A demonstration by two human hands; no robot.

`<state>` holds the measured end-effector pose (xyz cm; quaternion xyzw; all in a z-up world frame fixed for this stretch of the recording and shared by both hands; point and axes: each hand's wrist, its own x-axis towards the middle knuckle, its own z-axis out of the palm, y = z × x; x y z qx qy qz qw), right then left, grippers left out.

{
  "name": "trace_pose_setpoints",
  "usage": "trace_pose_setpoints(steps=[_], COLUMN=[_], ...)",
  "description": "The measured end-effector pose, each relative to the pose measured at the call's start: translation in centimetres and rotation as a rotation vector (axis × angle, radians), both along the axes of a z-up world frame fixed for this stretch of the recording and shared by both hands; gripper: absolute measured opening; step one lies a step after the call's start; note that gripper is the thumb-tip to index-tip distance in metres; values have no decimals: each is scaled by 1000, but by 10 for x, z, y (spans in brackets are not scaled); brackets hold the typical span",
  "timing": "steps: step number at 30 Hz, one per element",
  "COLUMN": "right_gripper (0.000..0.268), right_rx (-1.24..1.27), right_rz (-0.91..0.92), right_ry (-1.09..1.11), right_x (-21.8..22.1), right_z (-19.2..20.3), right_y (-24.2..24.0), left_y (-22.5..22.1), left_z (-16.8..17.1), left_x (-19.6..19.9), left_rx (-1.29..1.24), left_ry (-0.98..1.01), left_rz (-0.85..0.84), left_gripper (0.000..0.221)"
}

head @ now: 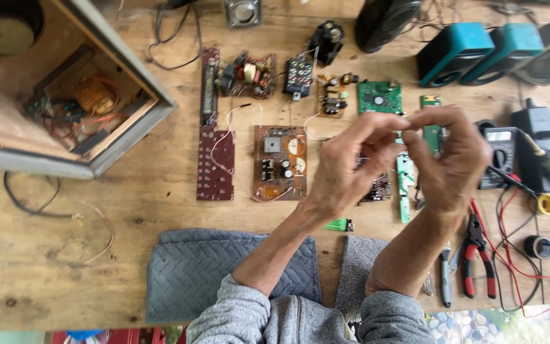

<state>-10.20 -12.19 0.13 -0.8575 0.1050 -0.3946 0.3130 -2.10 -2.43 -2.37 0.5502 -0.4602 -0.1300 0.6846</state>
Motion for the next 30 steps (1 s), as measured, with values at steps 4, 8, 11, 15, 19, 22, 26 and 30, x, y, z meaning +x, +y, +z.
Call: trace_pose_setpoints(steps=[4,8,11,15,19,22,26,30], right_gripper=[13,17,16,15,14,13,13,14], right_rx=[134,142,172,147,145,118,96,75], right_rz=[-8,-42,-52,-19,-17,-18,-7,22], right_ry=[-45,-33,-8,-29,-29,-34,-54,-46], right_x=[3,1,-1,-1,-2,-1,2,0], right_z=[4,4,7,12,13,12,16,16], right_y=[2,1,6,6,9,11,13,11], left_y=[6,4,5,6,5,2,2,0], left_z=[21,22,20,27,23,22,19,14], left_x=[11,5,0,1,1,-1,-9,-5], left_rx=[-71,-74,-66,-77,-8,29,108,42], left_ry=[224,223,273,350,279,256,250,288], left_rz=[-40,-55,-113,-180,-154,-70,49,-12], left_gripper=[13,14,16,19,18,15,11,15])
